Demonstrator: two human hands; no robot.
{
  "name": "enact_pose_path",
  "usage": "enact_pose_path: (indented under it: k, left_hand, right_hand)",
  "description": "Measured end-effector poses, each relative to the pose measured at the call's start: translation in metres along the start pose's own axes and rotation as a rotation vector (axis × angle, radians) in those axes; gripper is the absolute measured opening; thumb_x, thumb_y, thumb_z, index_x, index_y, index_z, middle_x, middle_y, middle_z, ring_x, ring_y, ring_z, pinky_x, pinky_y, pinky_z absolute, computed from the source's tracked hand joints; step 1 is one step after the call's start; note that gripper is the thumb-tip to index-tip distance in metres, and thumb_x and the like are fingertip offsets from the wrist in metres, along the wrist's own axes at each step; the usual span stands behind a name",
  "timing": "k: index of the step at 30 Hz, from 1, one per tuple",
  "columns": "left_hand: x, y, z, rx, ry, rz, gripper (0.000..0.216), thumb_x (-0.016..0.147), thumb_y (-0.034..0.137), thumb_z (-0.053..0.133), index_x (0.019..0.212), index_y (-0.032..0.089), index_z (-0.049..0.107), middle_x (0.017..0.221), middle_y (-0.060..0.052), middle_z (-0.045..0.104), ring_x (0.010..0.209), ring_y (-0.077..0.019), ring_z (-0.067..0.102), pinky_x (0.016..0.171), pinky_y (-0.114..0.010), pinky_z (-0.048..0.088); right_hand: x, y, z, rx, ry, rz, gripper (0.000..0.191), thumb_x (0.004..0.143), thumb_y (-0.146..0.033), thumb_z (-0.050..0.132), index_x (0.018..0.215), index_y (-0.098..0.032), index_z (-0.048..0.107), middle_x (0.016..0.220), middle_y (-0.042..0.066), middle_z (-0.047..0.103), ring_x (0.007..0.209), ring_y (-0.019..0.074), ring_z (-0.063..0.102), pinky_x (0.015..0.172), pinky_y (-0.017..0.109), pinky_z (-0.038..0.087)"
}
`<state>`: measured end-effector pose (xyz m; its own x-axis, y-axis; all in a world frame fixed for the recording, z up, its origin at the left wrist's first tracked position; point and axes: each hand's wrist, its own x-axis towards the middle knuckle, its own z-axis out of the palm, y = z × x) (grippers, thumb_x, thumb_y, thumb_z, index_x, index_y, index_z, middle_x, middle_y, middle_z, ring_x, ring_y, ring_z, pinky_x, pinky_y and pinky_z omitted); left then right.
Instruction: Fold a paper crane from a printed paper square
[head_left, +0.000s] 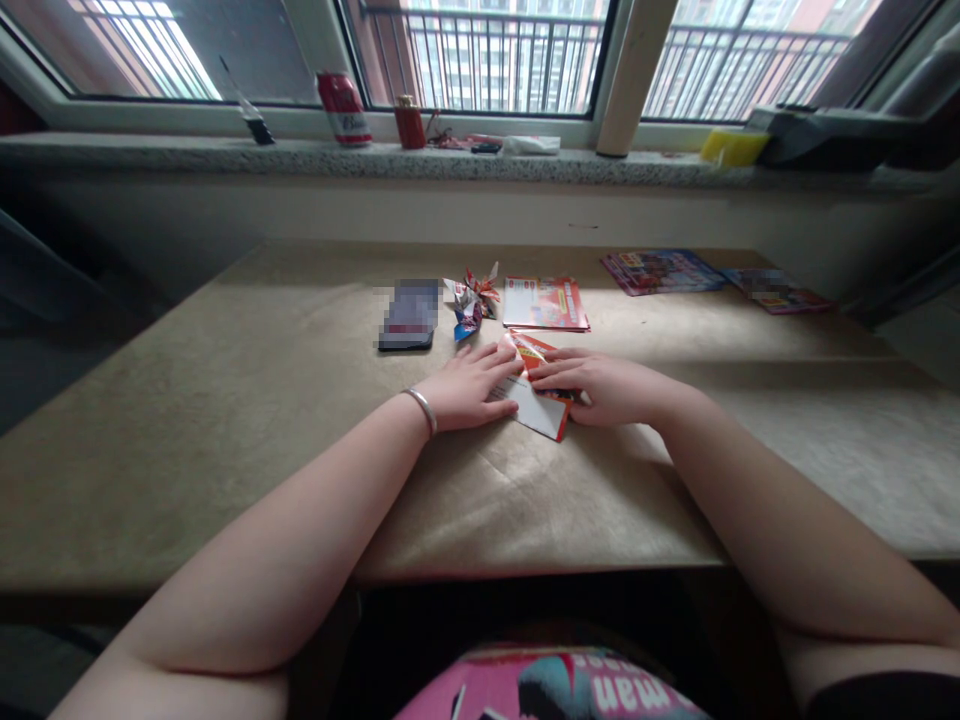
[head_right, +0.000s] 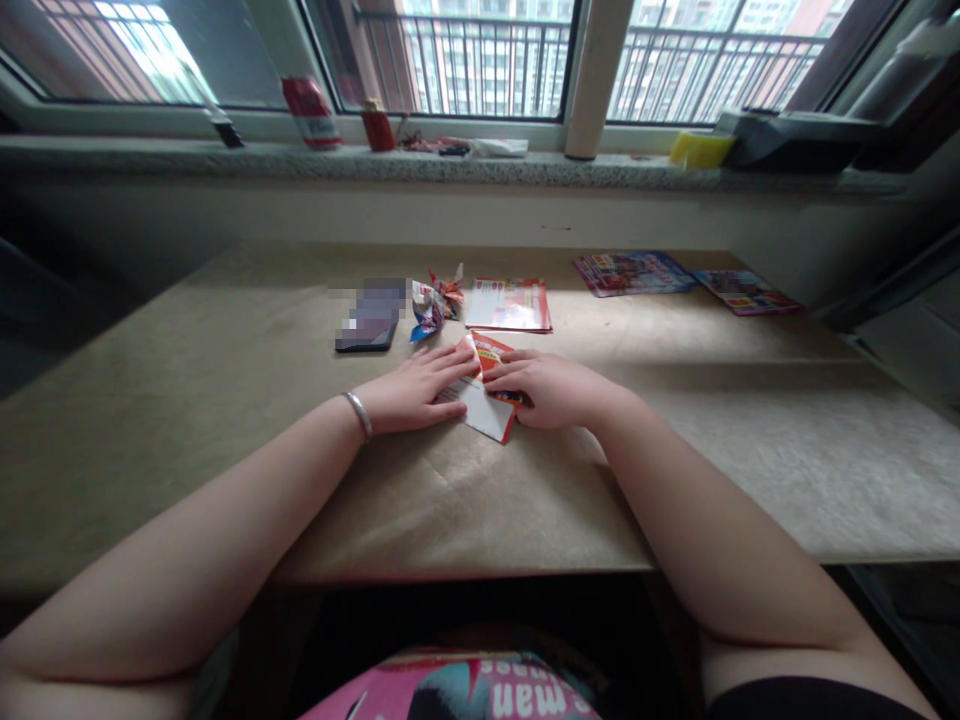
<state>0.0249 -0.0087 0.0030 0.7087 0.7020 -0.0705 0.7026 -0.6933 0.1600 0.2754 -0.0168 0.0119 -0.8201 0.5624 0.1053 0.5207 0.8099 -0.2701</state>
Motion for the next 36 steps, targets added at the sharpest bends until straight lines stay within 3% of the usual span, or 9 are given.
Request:
enact_pose_path:
  k: [4, 10, 13, 17, 20, 23, 29, 32, 36]
  left_hand:
    - [-0.002, -0.001, -0.002, 0.031, -0.018, 0.036, 0.066, 0.089, 0.055, 0.049, 0.148, 0.029, 0.033, 0.159, -0.009, 0.023, 0.147, -0.0313, 0.017, 0.117, -0.052, 0.017]
    - [-0.001, -0.005, -0.002, 0.021, -0.032, 0.065, 0.082, 0.080, 0.066, 0.058, 0.149, 0.030, 0.032, 0.160, -0.011, 0.019, 0.148, -0.0325, 0.013, 0.116, -0.050, 0.019]
    - [0.000, -0.006, -0.002, 0.036, 0.007, 0.095, 0.073, 0.083, 0.062, 0.058, 0.145, 0.030, 0.039, 0.158, -0.010, 0.027, 0.146, -0.0318, 0.020, 0.115, -0.049, 0.022]
    - [0.000, -0.008, -0.006, 0.073, 0.093, 0.225, 0.045, 0.090, 0.052, 0.055, 0.130, 0.032, 0.057, 0.143, -0.004, 0.052, 0.137, -0.0271, 0.041, 0.114, -0.048, 0.025]
    - [-0.002, -0.008, -0.010, 0.053, 0.129, 0.276, 0.033, 0.096, 0.046, 0.047, 0.118, 0.032, 0.066, 0.131, -0.001, 0.063, 0.123, -0.0220, 0.056, 0.108, -0.040, 0.035]
    - [-0.003, -0.007, -0.010, 0.012, 0.154, 0.257, 0.034, 0.098, 0.042, 0.042, 0.112, 0.030, 0.071, 0.125, -0.001, 0.067, 0.116, -0.0197, 0.061, 0.099, -0.033, 0.045]
    - [-0.003, -0.009, -0.010, -0.092, 0.135, 0.241, 0.031, 0.093, 0.031, 0.046, 0.100, 0.025, 0.075, 0.119, -0.002, 0.070, 0.114, -0.0186, 0.063, 0.101, -0.030, 0.047]
    - [-0.003, -0.007, -0.014, -0.178, 0.101, 0.264, 0.030, 0.090, 0.028, 0.046, 0.093, 0.023, 0.076, 0.112, -0.003, 0.072, 0.110, -0.0181, 0.064, 0.100, -0.028, 0.047]
    - [-0.004, -0.002, -0.019, -0.217, 0.078, 0.237, 0.040, 0.095, 0.037, 0.040, 0.090, 0.022, 0.076, 0.110, -0.004, 0.072, 0.102, -0.0178, 0.065, 0.095, -0.027, 0.047]
  right_hand:
    - [0.000, 0.002, -0.001, 0.019, -0.021, -0.023, 0.055, 0.073, -0.010, 0.056, 0.125, -0.025, 0.065, 0.135, -0.001, 0.060, 0.137, 0.0237, 0.042, 0.115, 0.041, 0.036]
    - [0.001, -0.002, -0.006, -0.005, -0.008, -0.050, 0.054, 0.071, -0.007, 0.054, 0.119, -0.027, 0.069, 0.131, -0.004, 0.063, 0.138, 0.0224, 0.041, 0.116, 0.038, 0.036]
    - [0.002, -0.006, -0.007, -0.004, -0.042, -0.044, 0.050, 0.074, -0.008, 0.053, 0.118, -0.025, 0.070, 0.128, -0.001, 0.065, 0.129, 0.0207, 0.053, 0.110, 0.035, 0.043]
    - [0.001, -0.005, -0.008, 0.023, -0.062, 0.005, 0.046, 0.075, -0.010, 0.053, 0.114, -0.026, 0.071, 0.124, -0.001, 0.068, 0.117, 0.0188, 0.062, 0.105, 0.032, 0.046]
    - [0.000, -0.004, -0.008, 0.018, -0.063, 0.019, 0.045, 0.076, -0.010, 0.054, 0.112, -0.029, 0.072, 0.119, -0.003, 0.070, 0.113, 0.0184, 0.064, 0.102, 0.031, 0.047]
    - [0.002, -0.005, -0.008, -0.001, -0.033, 0.074, 0.034, 0.081, -0.015, 0.053, 0.103, -0.028, 0.075, 0.113, -0.003, 0.073, 0.108, 0.0192, 0.065, 0.096, 0.031, 0.048]
    - [0.003, -0.008, -0.011, -0.008, 0.011, 0.283, 0.023, 0.088, -0.031, 0.054, 0.090, -0.025, 0.076, 0.083, 0.004, 0.074, 0.076, 0.0192, 0.064, 0.071, 0.030, 0.047]
    - [0.002, -0.007, -0.013, 0.055, -0.023, 0.281, 0.023, 0.088, -0.034, 0.055, 0.088, -0.024, 0.075, 0.080, 0.004, 0.071, 0.071, 0.0176, 0.061, 0.066, 0.028, 0.043]
    - [0.002, -0.009, -0.015, 0.092, -0.053, 0.267, 0.025, 0.088, -0.032, 0.051, 0.086, -0.021, 0.073, 0.080, 0.004, 0.069, 0.069, 0.0171, 0.059, 0.064, 0.028, 0.041]
